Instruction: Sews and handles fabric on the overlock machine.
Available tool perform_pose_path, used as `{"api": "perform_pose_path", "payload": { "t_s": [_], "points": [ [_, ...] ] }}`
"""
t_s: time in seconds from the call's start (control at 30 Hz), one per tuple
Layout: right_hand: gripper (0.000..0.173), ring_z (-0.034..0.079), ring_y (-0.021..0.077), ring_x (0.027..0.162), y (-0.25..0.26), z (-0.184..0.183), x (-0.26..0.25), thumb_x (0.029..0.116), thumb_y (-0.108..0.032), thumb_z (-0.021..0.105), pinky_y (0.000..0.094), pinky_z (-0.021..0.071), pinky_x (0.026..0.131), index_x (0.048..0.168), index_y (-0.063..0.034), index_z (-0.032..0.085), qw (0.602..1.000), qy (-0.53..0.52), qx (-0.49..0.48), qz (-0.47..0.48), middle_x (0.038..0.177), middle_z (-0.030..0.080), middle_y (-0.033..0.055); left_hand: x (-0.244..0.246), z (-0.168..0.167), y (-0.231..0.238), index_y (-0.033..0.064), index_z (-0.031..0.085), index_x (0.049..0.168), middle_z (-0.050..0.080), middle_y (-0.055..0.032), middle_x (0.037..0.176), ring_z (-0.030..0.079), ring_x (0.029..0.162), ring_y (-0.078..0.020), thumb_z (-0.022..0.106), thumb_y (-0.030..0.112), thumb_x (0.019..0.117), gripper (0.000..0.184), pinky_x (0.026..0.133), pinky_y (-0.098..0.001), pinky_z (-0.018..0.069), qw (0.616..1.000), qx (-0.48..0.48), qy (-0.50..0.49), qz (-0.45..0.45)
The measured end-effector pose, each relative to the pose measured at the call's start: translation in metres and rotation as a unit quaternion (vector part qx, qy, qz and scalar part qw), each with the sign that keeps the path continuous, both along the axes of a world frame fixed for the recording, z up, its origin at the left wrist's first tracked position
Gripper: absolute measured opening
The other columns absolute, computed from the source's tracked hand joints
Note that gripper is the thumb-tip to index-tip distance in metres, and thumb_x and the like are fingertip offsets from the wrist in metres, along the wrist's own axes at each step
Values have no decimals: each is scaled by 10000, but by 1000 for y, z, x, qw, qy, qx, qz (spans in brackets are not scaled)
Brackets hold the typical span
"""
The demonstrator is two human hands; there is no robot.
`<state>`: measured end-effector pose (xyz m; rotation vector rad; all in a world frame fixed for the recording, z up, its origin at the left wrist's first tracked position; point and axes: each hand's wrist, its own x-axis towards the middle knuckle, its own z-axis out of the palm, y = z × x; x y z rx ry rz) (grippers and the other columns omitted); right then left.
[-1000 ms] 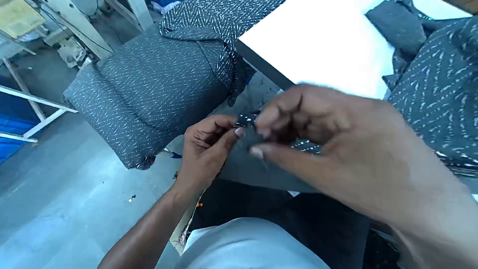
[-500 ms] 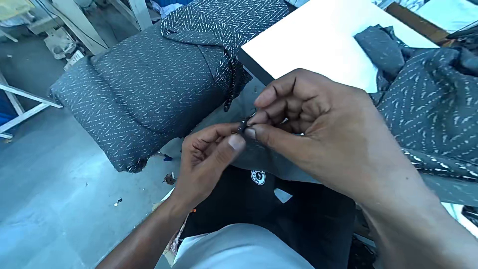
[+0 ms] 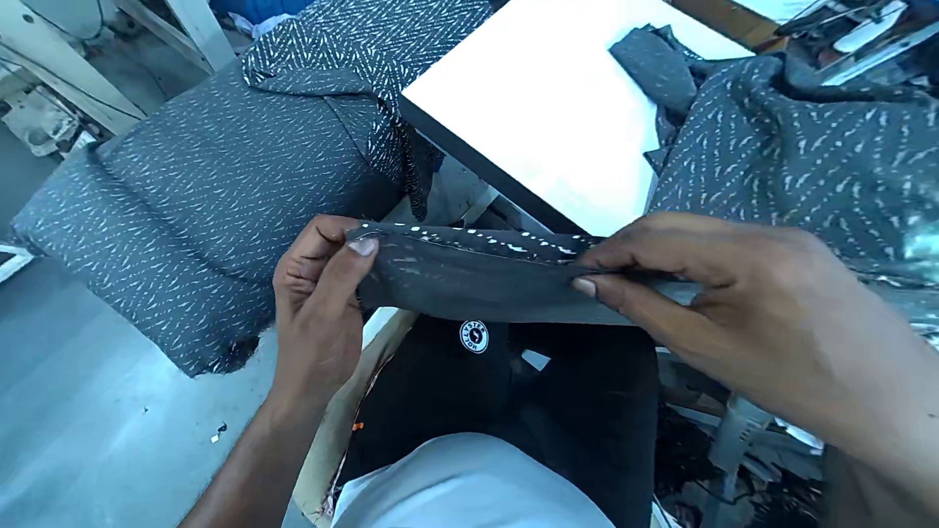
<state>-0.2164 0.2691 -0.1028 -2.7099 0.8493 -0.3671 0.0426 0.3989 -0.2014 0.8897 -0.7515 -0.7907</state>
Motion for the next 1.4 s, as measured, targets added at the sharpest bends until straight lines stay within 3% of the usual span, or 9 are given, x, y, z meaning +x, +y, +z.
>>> {"api": "perform_pose_path", "payload": {
  "t_s": [0.13, 0.27, 0.47, 0.73, 0.83, 0.9, 0.97, 1.03, 1.4],
  "points": [
    [166, 637, -19, 817, -7, 5, 1, 967, -339, 642, 174, 559, 680, 1053, -229, 733, 997, -66, 46, -18, 1033, 674, -108, 1, 2, -2, 135, 639, 1040, 720, -35, 993, 728, 945, -137, 434, 175, 1081, 212, 852, -324, 622, 999, 12, 10, -35],
    [192, 541, -33, 538, -19, -3, 0, 989, -398, 621, 163, 445, 430, 1080, -253, 708, 990, -63, 125, -16, 735, 639, -158, 3, 5, -5, 164, 629, 1008, 679, 18, 931, 689, 906, -83, 415, 209, 1091, 235, 863, -288, 592, 999, 18, 11, -37],
    [169, 503, -41, 496, -21, 0, -1, 993, -432, 596, 164, 391, 392, 968, -290, 684, 991, -40, 129, -17, 656, 589, -173, 0, 9, -12, 183, 579, 937, 625, 35, 859, 658, 838, -58, 391, 226, 1094, 249, 808, -265, 587, 998, 28, 39, -45],
    [195, 493, -48, 501, -22, -7, -16, 1000, -452, 582, 158, 388, 408, 941, -287, 666, 993, -38, 110, -29, 655, 572, -180, 2, 22, -28, 99, 655, 1149, 677, -23, 953, 686, 837, -92, 484, 136, 1076, 189, 790, -286, 612, 985, 114, 69, -112],
    [214, 475, -33, 488, -19, -7, -16, 1014, -454, 567, 176, 372, 404, 930, -275, 648, 994, -30, 101, -40, 634, 547, -169, -1, 28, -43, 70, 659, 1249, 605, -1, 880, 606, 769, -88, 416, 212, 1097, 320, 750, -266, 570, 964, 154, -29, -217],
    [216, 477, -20, 501, -17, -8, -16, 1025, -436, 551, 196, 378, 426, 932, -259, 633, 995, -29, 85, -47, 637, 536, -161, -1, 38, -48, 103, 656, 1300, 661, 12, 977, 645, 855, -88, 605, 403, 1023, 412, 767, -255, 579, 930, 148, -208, -265],
    [225, 484, -25, 512, -16, -9, -18, 1035, -435, 537, 192, 384, 433, 938, -254, 628, 995, -34, 75, -48, 641, 533, -161, -1, 49, -53, 131, 711, 1219, 747, 48, 1022, 723, 896, -73, 818, 432, 851, 487, 755, -235, 639, 887, 133, -362, -254],
    [257, 480, -27, 512, -14, -8, -22, 1033, -467, 536, 191, 376, 434, 924, -252, 627, 996, -40, 69, -43, 633, 522, -162, -1, 52, -59, 114, 771, 1046, 752, 47, 909, 706, 784, -60, 822, 252, 868, 231, 671, -203, 611, 877, 89, -403, -245],
    [169, 598, -75, 660, -18, 4, -122, 979, -430, 606, 150, 500, 549, 940, -287, 686, 991, -43, 54, -115, 762, 642, -192, -15, 43, -73, 191, 791, 888, 705, 49, 814, 655, 718, -17, 805, 251, 878, 62, 635, -164, 566, 932, 78, -188, -299]
  ]
}}
